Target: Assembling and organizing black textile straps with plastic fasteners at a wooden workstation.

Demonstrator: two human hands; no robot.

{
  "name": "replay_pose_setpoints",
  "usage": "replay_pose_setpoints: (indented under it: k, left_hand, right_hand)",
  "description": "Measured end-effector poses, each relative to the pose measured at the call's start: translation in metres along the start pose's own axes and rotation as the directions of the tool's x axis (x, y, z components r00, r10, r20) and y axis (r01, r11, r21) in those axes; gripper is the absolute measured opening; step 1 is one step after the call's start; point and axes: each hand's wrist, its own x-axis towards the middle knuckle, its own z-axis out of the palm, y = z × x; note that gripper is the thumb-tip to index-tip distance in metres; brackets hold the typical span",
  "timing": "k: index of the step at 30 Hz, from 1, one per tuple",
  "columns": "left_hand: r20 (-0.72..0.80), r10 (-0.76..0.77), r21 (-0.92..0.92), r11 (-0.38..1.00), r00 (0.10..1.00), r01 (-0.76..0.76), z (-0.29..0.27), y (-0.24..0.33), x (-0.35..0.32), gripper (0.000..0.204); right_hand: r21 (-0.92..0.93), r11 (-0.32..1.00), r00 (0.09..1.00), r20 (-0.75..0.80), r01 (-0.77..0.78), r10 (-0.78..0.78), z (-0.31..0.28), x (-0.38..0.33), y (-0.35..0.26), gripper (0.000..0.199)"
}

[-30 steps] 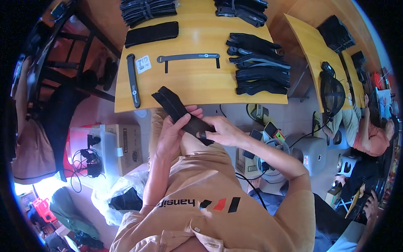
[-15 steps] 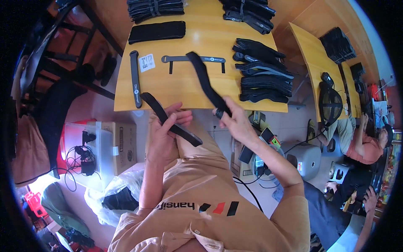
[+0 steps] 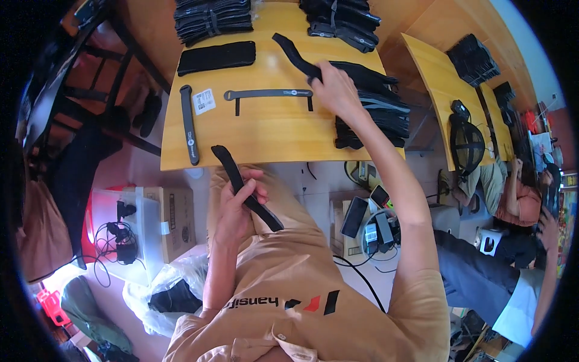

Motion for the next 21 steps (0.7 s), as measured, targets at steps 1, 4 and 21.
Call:
replay_pose_setpoints:
  k: [1, 4, 21]
  left_hand:
    - [0.005, -0.003, 0.002, 1.0, 1.0, 0.003, 0.001, -0.001, 0.0, 0.027]
    - [0.039, -0.038, 0.024, 0.999, 0.999, 0.037, 0.005, -0.003, 0.0, 0.026]
    - [0.037, -0.099, -0.022, 0.995, 0.994, 0.1, 0.006, -0.004, 0.012, 0.029]
  right_hand:
    - [-0.064, 0.998, 1.0, -0.022, 0.013, -0.015, 0.008, 0.015, 0.002, 0.034]
    - [-0.172, 0.981, 0.992, 0.072, -0.087, 0.101, 0.032, 0.057, -0.002, 0.035]
    - [-0.108, 0.994, 0.992, 0.125, -0.001, 0.015, -0.098, -0.021, 0.094, 0.031]
